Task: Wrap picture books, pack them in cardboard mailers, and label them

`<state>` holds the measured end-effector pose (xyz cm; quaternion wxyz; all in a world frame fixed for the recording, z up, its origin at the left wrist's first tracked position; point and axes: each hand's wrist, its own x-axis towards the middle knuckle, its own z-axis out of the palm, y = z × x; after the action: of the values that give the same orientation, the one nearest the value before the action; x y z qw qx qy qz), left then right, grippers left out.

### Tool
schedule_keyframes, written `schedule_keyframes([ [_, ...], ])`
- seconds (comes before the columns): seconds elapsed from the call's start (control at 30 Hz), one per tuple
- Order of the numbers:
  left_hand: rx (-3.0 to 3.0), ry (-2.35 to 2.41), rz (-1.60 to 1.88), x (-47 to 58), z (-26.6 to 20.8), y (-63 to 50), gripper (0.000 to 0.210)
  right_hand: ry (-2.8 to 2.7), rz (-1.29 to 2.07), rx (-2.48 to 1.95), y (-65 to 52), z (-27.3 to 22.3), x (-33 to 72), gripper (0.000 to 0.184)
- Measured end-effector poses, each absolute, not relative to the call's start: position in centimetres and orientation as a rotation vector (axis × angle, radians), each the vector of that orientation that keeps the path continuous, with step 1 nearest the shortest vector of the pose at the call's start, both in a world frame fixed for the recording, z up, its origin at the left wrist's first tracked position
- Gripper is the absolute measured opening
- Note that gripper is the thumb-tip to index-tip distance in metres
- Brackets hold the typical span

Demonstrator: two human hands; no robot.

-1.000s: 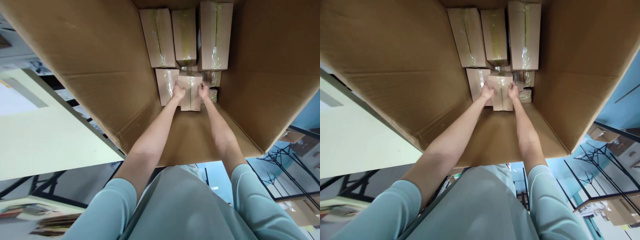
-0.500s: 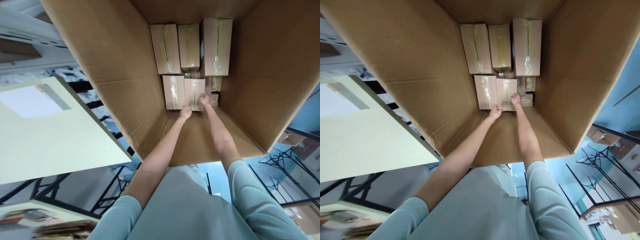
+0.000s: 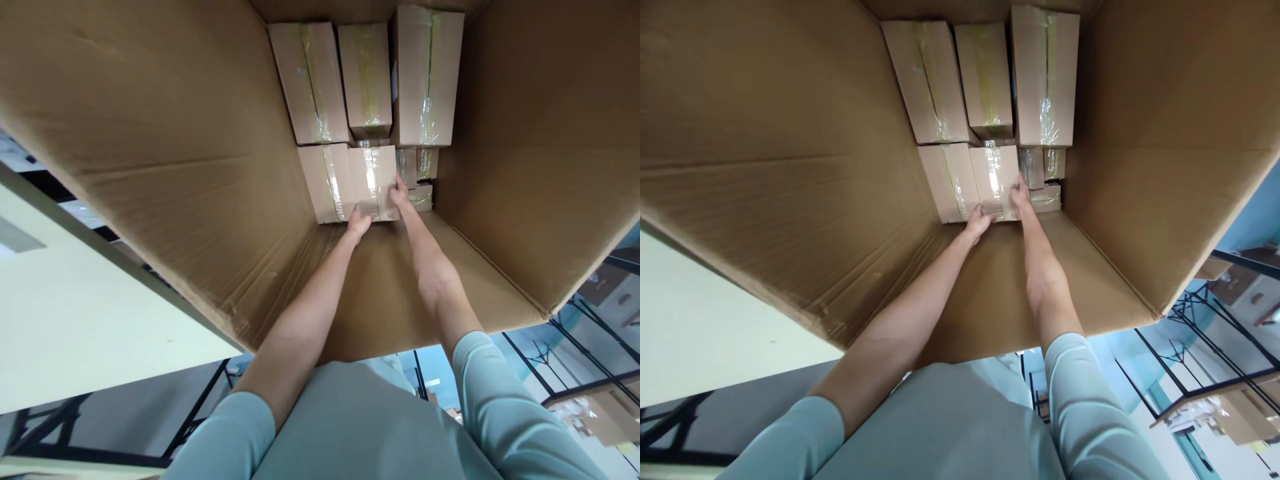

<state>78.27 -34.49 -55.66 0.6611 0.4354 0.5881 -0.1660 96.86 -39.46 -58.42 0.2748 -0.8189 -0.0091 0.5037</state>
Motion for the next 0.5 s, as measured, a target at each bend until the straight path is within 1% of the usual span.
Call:
schedule_keyframes([
  [0.1,0.939,1.418,-0.456,79.3,-55.0,-35.0,0.102,0.004,1.312,-2.165,-39.1,-58.7,96.7,0.080],
  [0.2,0.930,1.431,-0.478,80.2,-54.4,-35.6,0.102,0.064,1.308,-2.149,-39.3,-58.7,96.7,0.075],
  [0.3,0.924,1.430,-0.484,80.4,-54.3,-35.6,0.097,0.084,1.366,-2.116,-40.0,-58.4,97.3,0.071],
  [0.37,0.915,1.442,-0.475,80.3,-54.3,-35.5,0.091,0.073,1.408,-2.082,-40.4,-58.0,97.8,0.072],
  [0.43,0.894,1.471,-0.461,79.9,-54.4,-35.3,0.083,0.072,1.428,-2.065,-40.4,-57.7,98.4,0.078],
  [0.5,0.854,1.517,-0.449,79.4,-54.4,-35.3,0.072,0.100,1.364,-2.081,-39.8,-57.8,99.3,0.093],
])
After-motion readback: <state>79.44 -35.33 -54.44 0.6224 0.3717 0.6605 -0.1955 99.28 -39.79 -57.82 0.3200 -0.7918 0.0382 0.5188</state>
